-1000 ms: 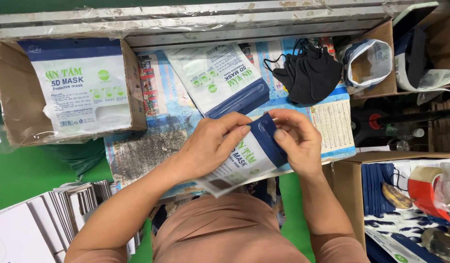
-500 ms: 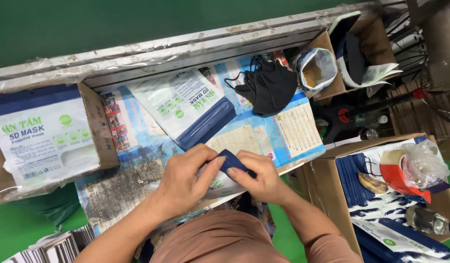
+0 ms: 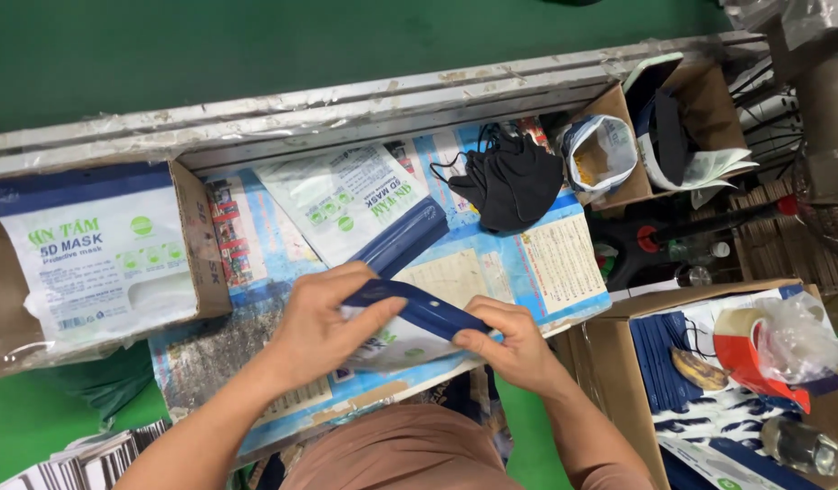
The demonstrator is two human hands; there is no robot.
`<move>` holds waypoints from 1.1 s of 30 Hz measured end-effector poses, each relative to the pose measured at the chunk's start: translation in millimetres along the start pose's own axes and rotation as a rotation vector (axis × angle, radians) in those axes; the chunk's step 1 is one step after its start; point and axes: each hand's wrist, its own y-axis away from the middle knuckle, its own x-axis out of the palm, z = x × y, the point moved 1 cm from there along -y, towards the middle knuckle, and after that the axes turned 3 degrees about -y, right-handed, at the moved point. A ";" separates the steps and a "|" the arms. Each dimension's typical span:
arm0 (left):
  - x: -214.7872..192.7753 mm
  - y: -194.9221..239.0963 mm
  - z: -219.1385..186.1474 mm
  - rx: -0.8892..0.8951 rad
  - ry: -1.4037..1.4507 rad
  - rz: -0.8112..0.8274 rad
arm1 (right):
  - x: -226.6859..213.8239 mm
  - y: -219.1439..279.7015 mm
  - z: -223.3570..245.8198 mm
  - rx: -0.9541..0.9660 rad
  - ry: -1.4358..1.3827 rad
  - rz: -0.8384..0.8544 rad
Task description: Packaging black face masks into plastic bags at a workstation.
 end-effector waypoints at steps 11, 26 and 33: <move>-127.8 4.1 50.9 -0.235 -0.587 -0.512 | -30.6 -79.6 11.8 -0.067 -0.366 0.133; -107.5 34.7 81.7 0.028 0.358 -0.929 | -224.0 -418.1 -91.7 0.116 1.121 -0.406; -58.1 41.7 83.1 -0.293 0.086 -0.943 | -269.5 -423.3 -137.4 0.024 1.266 -0.365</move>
